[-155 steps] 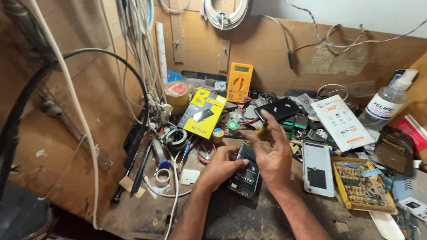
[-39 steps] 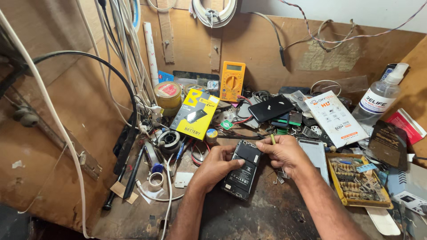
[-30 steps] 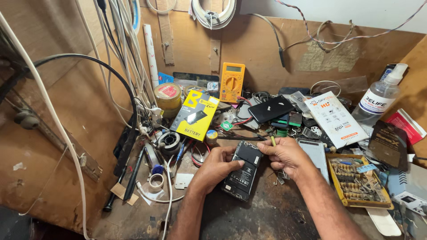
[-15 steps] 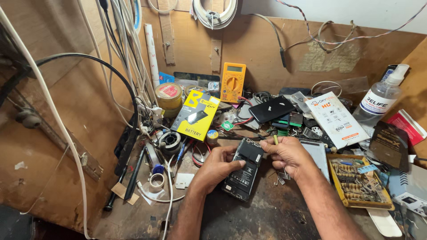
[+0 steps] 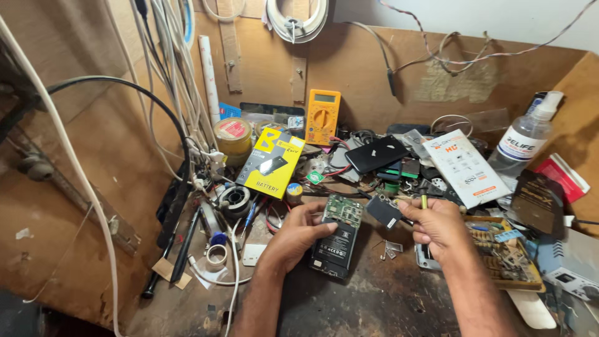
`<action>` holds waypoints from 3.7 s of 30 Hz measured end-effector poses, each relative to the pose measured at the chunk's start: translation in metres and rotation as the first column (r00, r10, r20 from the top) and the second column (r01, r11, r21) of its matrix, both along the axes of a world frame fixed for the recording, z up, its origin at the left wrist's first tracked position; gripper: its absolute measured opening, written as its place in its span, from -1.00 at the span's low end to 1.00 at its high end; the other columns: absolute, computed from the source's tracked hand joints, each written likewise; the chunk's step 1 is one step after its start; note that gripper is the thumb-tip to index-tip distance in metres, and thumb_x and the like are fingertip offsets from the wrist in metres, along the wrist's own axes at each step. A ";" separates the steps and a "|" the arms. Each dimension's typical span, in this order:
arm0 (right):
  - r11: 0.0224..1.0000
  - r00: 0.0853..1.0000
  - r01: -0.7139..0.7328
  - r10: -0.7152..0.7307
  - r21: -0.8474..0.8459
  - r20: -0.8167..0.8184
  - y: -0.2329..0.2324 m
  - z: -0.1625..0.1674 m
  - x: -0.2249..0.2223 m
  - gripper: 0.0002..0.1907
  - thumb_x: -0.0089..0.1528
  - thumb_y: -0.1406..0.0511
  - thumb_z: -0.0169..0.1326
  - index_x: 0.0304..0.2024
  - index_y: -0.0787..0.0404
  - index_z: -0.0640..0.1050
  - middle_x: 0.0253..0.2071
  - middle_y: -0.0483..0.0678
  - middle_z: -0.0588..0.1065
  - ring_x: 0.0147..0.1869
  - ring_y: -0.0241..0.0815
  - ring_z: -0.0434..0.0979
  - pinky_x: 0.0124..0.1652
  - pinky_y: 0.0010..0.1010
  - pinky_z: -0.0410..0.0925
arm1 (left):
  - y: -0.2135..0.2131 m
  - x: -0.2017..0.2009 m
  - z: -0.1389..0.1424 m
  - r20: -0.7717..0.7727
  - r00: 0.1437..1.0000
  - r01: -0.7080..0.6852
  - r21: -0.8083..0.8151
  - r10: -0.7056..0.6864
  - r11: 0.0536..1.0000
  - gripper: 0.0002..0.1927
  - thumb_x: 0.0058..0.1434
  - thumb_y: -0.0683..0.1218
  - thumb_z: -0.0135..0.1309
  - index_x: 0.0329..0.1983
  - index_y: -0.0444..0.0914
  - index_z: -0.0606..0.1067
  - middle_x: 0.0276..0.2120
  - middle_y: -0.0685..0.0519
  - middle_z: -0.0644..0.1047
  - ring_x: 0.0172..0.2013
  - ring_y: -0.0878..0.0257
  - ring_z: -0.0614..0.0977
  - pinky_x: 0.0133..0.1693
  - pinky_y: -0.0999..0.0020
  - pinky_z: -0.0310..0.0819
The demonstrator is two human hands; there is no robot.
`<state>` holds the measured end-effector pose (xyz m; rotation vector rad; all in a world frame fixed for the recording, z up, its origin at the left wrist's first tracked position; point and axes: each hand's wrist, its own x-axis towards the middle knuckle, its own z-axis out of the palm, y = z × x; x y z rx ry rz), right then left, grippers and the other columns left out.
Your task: The person uses a prying tool to remove the old battery from a disassembled smartphone, then places a new battery into the device and presses it into place. The work occurs on a cluttered repair bench with tools and spare parts visible.
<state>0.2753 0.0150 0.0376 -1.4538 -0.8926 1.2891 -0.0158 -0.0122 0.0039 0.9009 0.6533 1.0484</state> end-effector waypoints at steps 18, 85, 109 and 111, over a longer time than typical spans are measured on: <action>0.973 0.537 0.075 -0.222 0.216 0.814 -0.016 -0.010 -0.035 -0.75 0.12 0.17 0.39 -0.28 0.18 0.72 -0.37 0.06 0.65 -0.28 -0.07 0.66 -0.20 -0.23 0.46 | 0.009 -0.001 -0.008 0.327 0.942 -0.048 -0.087 0.074 0.995 -0.68 0.47 -0.06 -0.12 0.05 -0.41 0.48 -0.11 -0.07 0.62 -0.08 0.17 0.65 -0.01 0.21 0.59; 0.905 0.830 -0.322 0.128 0.278 0.543 -0.010 0.000 -0.107 -0.81 0.21 0.29 0.23 -0.23 0.30 0.70 -0.42 -0.13 0.65 -0.37 -0.43 0.52 -0.36 -0.47 0.40 | 0.009 0.006 -0.012 0.208 0.977 -0.043 -0.026 0.047 0.999 -0.69 0.43 -0.22 -0.18 0.18 -0.39 0.42 0.00 -0.07 0.57 -0.01 0.20 0.62 0.09 0.25 0.51; 0.974 0.981 0.005 -0.049 0.226 0.189 -0.062 0.014 -0.023 -0.67 0.37 0.22 0.00 0.09 0.25 0.56 -0.43 -0.08 0.45 -0.64 -0.40 0.07 -0.68 -0.53 -0.01 | 0.011 0.003 -0.010 0.328 0.942 -0.028 -0.118 0.066 0.993 -0.66 0.44 -0.16 -0.22 0.17 -0.40 0.40 0.03 -0.09 0.58 0.02 0.14 0.64 0.08 0.15 0.56; 0.966 0.968 0.113 -0.160 0.234 0.194 -0.068 0.013 -0.005 -0.63 0.44 0.17 -0.01 0.09 0.32 0.57 -0.39 -0.08 0.41 -0.60 -0.41 0.06 -0.65 -0.53 -0.03 | 0.010 0.001 -0.008 0.359 0.933 -0.005 -0.094 0.039 0.996 -0.66 0.43 -0.17 -0.20 0.17 -0.43 0.40 0.02 -0.10 0.58 0.01 0.13 0.65 0.08 0.14 0.56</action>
